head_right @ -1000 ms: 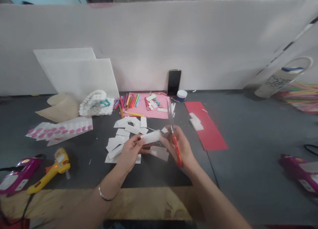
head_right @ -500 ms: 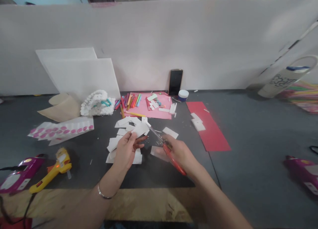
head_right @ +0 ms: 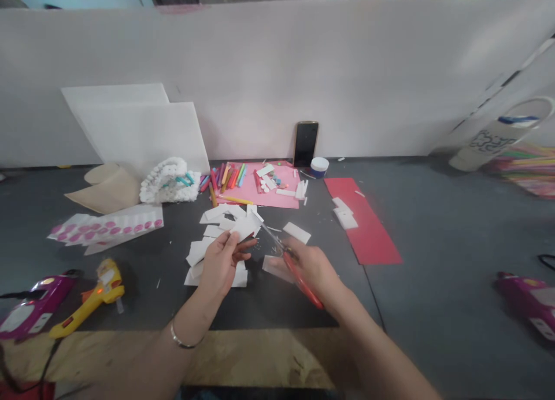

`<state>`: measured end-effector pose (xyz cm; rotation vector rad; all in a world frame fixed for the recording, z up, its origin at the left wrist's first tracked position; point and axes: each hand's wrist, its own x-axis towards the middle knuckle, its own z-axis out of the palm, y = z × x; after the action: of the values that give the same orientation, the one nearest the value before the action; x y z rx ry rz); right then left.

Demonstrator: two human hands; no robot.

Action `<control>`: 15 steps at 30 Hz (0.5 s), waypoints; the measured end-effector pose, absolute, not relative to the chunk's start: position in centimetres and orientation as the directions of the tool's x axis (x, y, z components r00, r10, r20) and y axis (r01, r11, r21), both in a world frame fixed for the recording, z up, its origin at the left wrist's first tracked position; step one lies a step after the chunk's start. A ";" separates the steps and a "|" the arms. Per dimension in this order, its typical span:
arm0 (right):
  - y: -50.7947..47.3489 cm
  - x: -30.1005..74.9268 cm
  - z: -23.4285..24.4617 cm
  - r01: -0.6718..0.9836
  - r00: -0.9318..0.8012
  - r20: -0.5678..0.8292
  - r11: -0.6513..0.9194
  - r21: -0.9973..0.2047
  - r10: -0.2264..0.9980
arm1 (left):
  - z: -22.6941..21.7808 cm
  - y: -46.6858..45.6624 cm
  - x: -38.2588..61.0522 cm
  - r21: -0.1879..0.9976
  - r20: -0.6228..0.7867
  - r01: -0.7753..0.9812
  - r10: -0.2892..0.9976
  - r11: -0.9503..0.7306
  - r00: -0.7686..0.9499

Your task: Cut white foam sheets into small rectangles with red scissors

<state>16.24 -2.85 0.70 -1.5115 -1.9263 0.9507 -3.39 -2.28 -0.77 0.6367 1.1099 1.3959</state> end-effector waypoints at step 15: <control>-2.3 17.0 -0.9 0.378 0.001 0.003 0.002 -0.926 1.000 | -1.7 -2.9 -3.3 0.984 -0.147 -0.091 0.985 0.156 0.092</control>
<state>17.02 -2.35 -0.93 -1.4873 -1.4882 0.9972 -3.28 -2.95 -1.67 1.0654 1.1442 1.0815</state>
